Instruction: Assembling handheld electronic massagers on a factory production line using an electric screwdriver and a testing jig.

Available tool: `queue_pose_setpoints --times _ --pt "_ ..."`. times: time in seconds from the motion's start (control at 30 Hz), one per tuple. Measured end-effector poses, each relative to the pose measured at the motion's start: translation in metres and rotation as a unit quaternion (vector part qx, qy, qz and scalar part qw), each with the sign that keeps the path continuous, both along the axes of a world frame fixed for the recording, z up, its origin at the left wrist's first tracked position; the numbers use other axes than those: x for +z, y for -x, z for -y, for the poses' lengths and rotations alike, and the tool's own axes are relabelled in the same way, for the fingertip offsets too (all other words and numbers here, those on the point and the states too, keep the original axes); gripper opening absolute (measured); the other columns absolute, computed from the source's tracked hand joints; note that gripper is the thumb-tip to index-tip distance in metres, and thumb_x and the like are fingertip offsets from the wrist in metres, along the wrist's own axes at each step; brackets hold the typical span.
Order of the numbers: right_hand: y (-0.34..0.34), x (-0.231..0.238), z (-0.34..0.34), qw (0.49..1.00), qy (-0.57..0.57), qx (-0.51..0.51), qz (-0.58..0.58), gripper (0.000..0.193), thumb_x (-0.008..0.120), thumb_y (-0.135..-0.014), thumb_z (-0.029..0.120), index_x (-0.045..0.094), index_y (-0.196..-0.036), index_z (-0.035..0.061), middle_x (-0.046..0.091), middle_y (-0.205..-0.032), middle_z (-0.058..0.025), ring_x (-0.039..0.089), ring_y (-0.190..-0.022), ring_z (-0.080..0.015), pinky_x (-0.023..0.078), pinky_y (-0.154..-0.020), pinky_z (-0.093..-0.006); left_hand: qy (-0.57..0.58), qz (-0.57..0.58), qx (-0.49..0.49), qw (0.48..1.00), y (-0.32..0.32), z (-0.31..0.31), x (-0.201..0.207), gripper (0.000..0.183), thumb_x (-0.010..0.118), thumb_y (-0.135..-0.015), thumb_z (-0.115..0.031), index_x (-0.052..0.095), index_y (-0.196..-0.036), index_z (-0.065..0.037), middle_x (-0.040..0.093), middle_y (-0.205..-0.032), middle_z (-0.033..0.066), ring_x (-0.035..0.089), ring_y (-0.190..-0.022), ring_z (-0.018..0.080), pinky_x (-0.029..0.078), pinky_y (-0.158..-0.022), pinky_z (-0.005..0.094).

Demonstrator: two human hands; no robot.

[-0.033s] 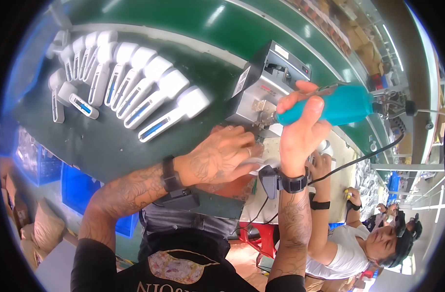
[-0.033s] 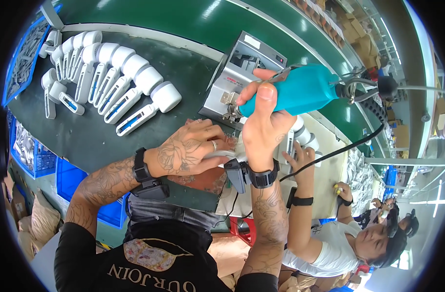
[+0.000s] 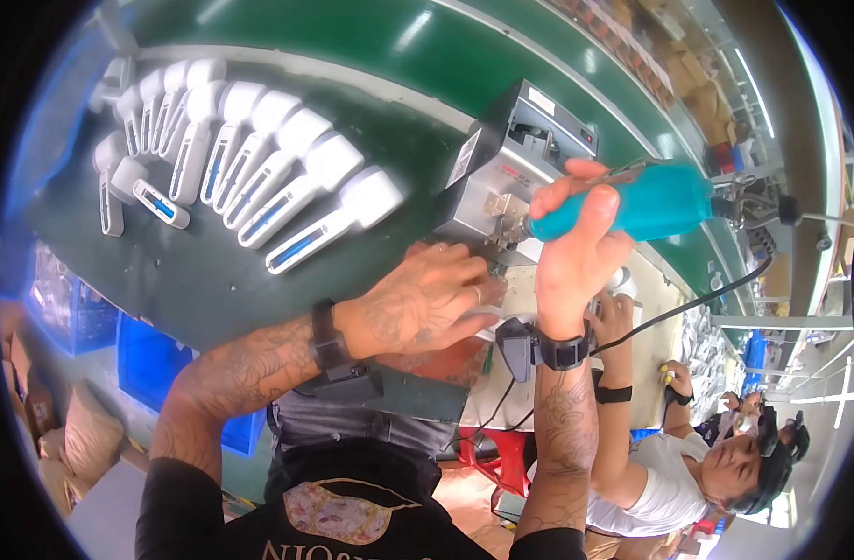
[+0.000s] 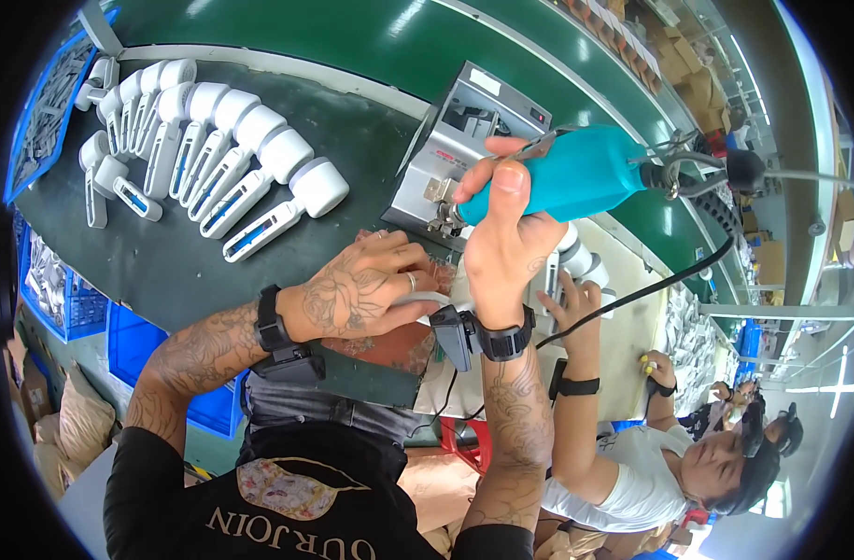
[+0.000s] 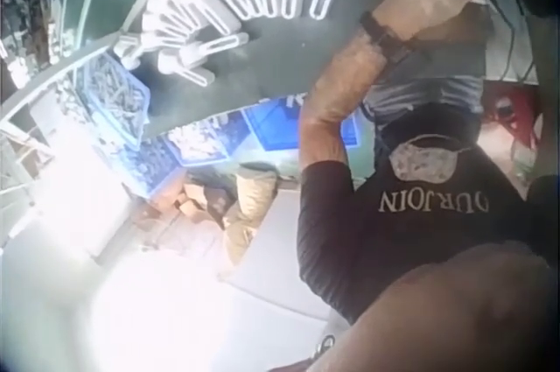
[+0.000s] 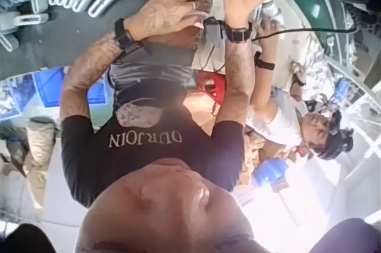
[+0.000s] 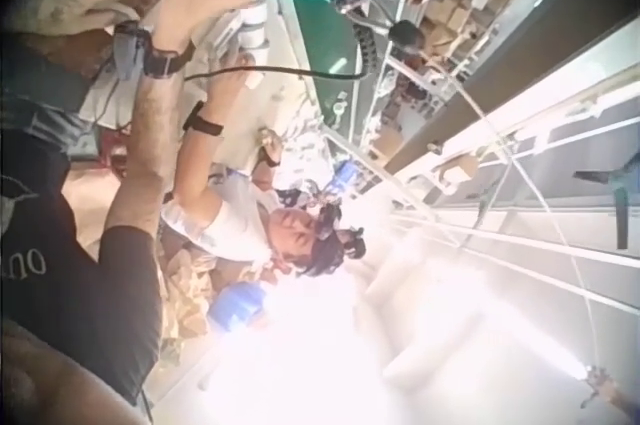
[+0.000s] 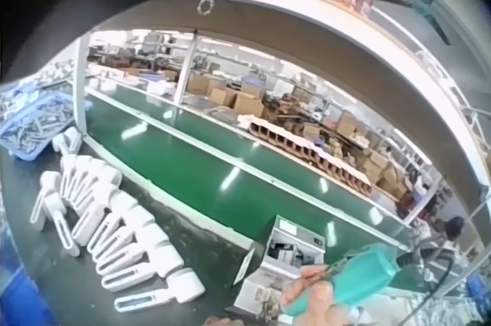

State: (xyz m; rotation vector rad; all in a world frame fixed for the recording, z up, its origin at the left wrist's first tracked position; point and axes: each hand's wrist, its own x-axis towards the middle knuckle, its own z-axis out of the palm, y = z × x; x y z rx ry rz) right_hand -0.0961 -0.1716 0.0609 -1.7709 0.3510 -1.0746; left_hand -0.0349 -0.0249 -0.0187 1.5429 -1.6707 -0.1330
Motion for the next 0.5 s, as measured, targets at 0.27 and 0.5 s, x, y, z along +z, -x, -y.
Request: queue_pose_setpoints --times 0.27,0.5 --pt "0.006 -0.013 -0.004 0.998 -0.061 0.019 0.021 0.045 0.053 -0.105 0.043 0.055 -0.106 -0.0021 0.058 -0.071 -0.0078 0.059 -0.065 -0.0184 0.048 -0.061 -0.0322 0.043 0.056 -0.062 0.996 0.000 0.001 0.001 0.041 0.075 -0.084 -0.029 0.065 -0.117 -0.008 0.063 -0.115 0.0084 0.059 -0.101 0.0269 0.050 -0.090 0.0401" --pt "0.054 -0.004 -0.018 0.995 -0.076 0.034 0.048 0.058 0.057 -0.102 0.051 0.053 -0.113 -0.0055 0.056 -0.070 -0.0086 0.055 -0.062 -0.0180 0.046 -0.058 -0.0329 -0.008 0.035 -0.012 0.999 -0.002 0.002 0.005 0.035 0.075 -0.085 -0.031 0.064 -0.108 -0.007 0.061 -0.105 0.0077 0.055 -0.095 0.0269 0.049 -0.084 0.0411"
